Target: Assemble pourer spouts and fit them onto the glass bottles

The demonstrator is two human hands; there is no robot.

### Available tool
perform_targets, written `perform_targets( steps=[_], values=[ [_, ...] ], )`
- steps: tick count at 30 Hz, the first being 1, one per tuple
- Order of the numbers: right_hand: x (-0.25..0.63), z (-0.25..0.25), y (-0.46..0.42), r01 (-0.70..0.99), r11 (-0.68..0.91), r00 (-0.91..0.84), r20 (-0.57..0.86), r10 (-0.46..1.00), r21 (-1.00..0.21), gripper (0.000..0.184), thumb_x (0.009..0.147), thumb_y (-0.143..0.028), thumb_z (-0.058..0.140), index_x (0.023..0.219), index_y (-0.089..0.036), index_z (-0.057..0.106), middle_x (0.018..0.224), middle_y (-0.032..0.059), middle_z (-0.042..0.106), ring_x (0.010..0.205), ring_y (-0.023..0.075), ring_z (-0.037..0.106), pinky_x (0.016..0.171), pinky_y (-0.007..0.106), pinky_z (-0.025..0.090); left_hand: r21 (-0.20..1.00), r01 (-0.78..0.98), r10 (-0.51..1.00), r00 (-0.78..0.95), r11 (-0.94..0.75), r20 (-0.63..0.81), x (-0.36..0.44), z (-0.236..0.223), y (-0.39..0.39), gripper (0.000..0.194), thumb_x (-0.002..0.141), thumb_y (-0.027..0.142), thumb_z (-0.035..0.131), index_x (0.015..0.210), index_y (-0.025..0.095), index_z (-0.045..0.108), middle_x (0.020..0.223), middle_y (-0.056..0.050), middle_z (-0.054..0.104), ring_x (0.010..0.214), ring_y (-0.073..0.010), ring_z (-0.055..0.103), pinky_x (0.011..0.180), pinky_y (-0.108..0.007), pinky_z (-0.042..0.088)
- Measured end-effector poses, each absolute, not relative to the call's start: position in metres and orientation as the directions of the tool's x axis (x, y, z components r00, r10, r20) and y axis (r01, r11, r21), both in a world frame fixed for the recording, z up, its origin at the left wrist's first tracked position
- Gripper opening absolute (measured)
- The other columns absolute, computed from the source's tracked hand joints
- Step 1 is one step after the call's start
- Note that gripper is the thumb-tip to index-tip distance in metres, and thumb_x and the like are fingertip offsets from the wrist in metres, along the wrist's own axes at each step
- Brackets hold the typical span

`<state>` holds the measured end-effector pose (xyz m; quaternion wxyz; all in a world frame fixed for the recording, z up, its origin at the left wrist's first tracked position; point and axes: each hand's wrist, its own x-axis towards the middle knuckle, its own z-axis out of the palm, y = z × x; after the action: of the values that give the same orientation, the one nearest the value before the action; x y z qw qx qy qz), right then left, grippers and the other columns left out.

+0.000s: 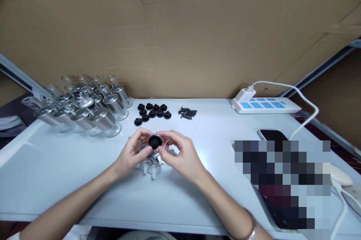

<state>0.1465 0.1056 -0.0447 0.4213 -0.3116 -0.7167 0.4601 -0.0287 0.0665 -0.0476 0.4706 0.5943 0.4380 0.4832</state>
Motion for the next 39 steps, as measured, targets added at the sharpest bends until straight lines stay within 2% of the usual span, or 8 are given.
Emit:
perform_targets(
  steps=[6,13,24,34,39],
  values=[
    [0.1464,-0.0455,0.1049,0.051,0.374,-0.461,0.311,0.831,-0.926,0.027,0.076,-0.017,0.063,0.103,-0.020,0.067,0.099,0.0062,0.069,0.081,0.0158,0.064,0.074,0.029,0.055,0.984,0.072,0.978,0.142,-0.163,0.152,-0.0261,-0.0429,0.0657,0.024,0.080,0.027,0.062,0.097,0.018,0.047,0.088,-0.003,0.058,0.080,-0.0144,0.056,0.075,-0.027,0.046],
    [0.1478,-0.0454,0.1067,0.041,0.409,-0.476,0.342,0.810,-0.912,0.027,0.079,-0.018,0.060,0.105,-0.019,0.068,0.097,0.0071,0.070,0.083,0.0173,0.065,0.076,0.032,0.055,0.974,0.108,0.967,0.187,-0.198,0.175,-0.0274,-0.0401,0.0652,0.028,0.081,0.028,0.059,0.104,0.018,0.047,0.093,-0.006,0.060,0.084,-0.0171,0.056,0.076,-0.029,0.046],
    [0.1481,-0.0429,0.1047,0.066,0.454,-0.493,0.367,0.789,-0.888,0.031,0.078,-0.017,0.061,0.108,-0.021,0.069,0.093,0.0074,0.069,0.083,0.0189,0.066,0.074,0.034,0.056,0.963,0.174,0.973,0.143,-0.204,0.181,-0.0282,-0.0408,0.0638,0.024,0.079,0.028,0.061,0.098,0.020,0.048,0.085,-0.003,0.060,0.078,-0.0157,0.056,0.071,-0.028,0.045],
    [0.1475,-0.0426,0.1052,0.062,0.448,-0.506,0.358,0.784,-0.892,0.029,0.079,-0.018,0.060,0.106,-0.019,0.069,0.091,0.0076,0.069,0.081,0.0189,0.066,0.074,0.034,0.056,0.967,0.159,0.973,0.149,-0.201,0.178,-0.0289,-0.0431,0.0622,0.020,0.082,0.031,0.059,0.095,0.019,0.049,0.085,-0.003,0.060,0.080,-0.0162,0.057,0.072,-0.028,0.045],
    [0.1460,-0.0404,0.1037,0.094,0.446,-0.482,0.351,0.803,-0.890,0.027,0.075,-0.015,0.059,0.100,-0.019,0.069,0.089,0.0067,0.070,0.077,0.0178,0.067,0.072,0.031,0.056,0.967,0.163,0.973,0.158,-0.195,0.169,-0.0287,-0.0433,0.0624,0.020,0.082,0.033,0.059,0.093,0.019,0.049,0.083,-0.002,0.060,0.079,-0.0156,0.057,0.072,-0.028,0.044]
  ],
)
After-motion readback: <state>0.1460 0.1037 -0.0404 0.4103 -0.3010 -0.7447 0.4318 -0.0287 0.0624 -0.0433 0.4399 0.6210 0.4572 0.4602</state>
